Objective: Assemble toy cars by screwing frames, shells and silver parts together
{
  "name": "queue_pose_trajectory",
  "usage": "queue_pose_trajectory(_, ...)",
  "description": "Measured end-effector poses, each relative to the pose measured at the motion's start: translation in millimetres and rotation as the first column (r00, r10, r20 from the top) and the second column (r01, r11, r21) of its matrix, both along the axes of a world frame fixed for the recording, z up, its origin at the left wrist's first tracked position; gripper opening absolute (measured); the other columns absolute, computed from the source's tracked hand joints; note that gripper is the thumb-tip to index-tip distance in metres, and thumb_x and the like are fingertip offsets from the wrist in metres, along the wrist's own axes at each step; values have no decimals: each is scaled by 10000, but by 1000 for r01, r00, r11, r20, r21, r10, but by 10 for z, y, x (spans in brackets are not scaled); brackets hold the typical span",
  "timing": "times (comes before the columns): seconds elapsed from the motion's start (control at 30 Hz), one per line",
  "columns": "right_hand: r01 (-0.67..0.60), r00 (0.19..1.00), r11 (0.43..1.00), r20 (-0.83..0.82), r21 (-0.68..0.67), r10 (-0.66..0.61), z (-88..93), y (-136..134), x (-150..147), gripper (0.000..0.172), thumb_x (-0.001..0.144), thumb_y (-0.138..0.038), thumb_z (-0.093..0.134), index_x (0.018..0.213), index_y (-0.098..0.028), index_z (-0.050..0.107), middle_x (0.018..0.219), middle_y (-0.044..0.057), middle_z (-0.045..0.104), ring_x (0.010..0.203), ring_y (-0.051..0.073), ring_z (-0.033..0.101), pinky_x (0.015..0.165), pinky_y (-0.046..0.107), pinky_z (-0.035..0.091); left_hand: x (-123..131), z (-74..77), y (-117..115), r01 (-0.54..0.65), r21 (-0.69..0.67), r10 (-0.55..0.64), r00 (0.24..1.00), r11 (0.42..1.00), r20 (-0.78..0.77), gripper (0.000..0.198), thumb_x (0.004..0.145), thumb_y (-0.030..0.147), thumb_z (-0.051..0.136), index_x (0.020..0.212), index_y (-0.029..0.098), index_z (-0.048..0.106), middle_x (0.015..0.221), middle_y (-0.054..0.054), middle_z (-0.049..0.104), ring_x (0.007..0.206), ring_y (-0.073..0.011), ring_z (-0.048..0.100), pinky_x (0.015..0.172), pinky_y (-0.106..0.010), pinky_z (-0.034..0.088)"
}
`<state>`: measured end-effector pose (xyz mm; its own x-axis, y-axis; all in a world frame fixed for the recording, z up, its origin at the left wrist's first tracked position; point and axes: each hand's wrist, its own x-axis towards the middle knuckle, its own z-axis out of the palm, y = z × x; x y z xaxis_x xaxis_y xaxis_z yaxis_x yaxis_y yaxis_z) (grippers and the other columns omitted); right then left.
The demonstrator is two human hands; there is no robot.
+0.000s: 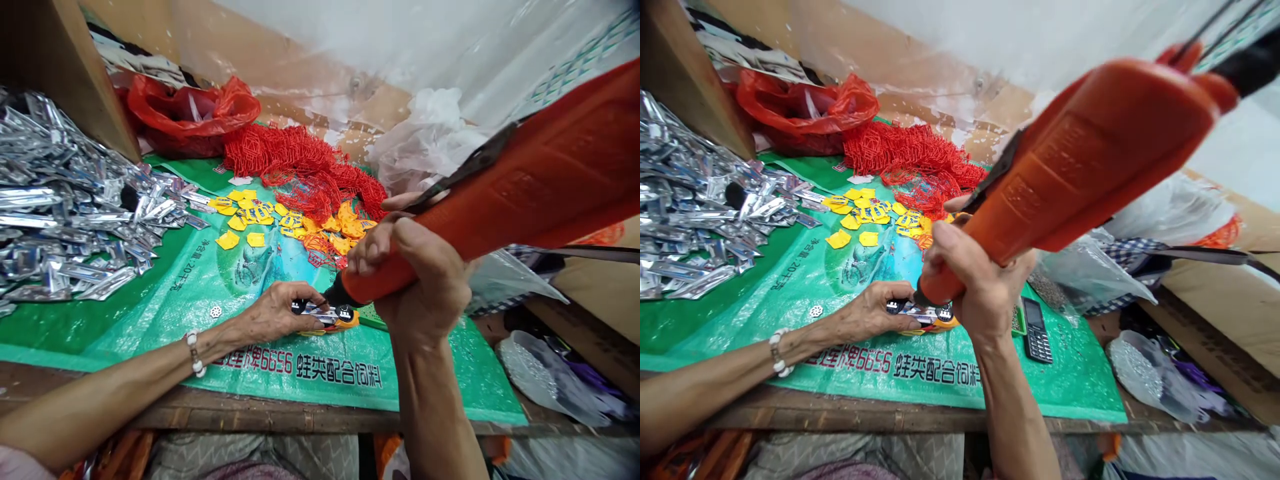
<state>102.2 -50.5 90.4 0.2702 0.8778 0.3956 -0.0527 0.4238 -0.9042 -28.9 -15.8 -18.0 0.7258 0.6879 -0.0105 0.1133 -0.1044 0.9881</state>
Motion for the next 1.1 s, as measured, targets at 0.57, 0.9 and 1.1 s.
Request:
queue_pose_trajectory(0.57, 276, 909, 961, 325, -1, -261, -266, 361, 723, 712, 688, -401, 784, 1304, -328, 434, 1198, 52, 604, 1178, 258, 562, 1069, 478, 400, -151, 21, 242, -224, -487, 345, 922, 844, 175, 379, 663, 300, 816, 1002, 153, 731, 939, -61, 757, 782, -178, 692, 729, -290, 542)
queue_pose_trajectory(0.9, 222, 950, 919, 284, -326, -129, -951, 28, 327, 852, 742, -499, 720, 1472, -328, 316, 1508, 106, 391, 1332, 320, 448, 1058, 567, 425, -226, -40, 336, -162, -791, 532, 815, 590, 230, 226, 730, 226, 791, 931, 141, 734, 922, -106, 750, 751, -224, 711, 641, -348, 606)
queue_pose_trajectory(1.1, -252, 951, 829, -285, -500, 117, -1043, -10, 103, 499, 766, -401, 740, 1196, -237, 546, 1128, 57, 659, 879, 189, 659, 632, 319, 613, -317, -59, 378, -298, -400, 344, 938, 867, 46, 306, 798, 411, 701, 958, 151, 723, 1011, -110, 724, 893, -226, 680, 829, -354, 552)
